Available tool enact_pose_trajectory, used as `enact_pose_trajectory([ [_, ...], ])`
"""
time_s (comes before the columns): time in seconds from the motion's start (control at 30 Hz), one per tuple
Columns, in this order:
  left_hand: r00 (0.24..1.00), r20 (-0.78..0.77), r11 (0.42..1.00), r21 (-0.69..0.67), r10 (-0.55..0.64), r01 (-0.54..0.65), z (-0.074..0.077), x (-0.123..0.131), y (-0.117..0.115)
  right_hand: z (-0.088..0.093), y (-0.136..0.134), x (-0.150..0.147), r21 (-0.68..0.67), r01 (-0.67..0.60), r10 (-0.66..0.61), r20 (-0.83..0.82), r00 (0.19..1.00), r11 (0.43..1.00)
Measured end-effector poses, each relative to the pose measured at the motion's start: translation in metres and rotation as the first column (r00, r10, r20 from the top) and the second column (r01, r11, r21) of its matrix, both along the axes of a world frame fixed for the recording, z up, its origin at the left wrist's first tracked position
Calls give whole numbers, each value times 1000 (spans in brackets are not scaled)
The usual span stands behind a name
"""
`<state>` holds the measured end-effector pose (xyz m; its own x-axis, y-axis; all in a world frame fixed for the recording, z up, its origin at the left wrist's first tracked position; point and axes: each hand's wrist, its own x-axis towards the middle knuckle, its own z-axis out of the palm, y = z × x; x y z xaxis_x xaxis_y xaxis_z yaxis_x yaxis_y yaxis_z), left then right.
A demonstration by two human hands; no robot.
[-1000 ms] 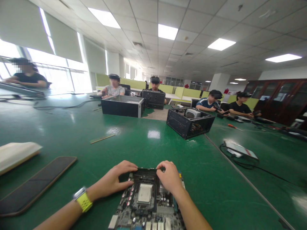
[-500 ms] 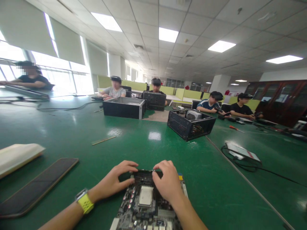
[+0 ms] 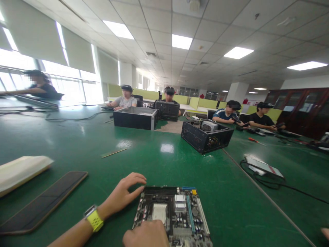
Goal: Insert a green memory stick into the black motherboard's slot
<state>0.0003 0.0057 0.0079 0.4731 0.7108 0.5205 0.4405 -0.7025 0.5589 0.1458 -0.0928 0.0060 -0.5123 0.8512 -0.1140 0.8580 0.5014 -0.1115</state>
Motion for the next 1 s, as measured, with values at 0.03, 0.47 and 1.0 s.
enact_pose_trajectory([
  [0.03, 1000, -2, 1000, -2, 0, 0, 0, 0, 0, 4, 2, 8, 1, 3, -3, -29, 1000, 1000],
  [0.47, 999, -51, 999, -31, -15, 13, -2, -2, -1, 27, 66, 138, 213, 643, -653, -30, 757, 735],
  [1.0, 982, -162, 991, -107, -102, 85, 2, 3, -9, 35, 43, 91, 66, 306, -193, -649, 736, 950],
])
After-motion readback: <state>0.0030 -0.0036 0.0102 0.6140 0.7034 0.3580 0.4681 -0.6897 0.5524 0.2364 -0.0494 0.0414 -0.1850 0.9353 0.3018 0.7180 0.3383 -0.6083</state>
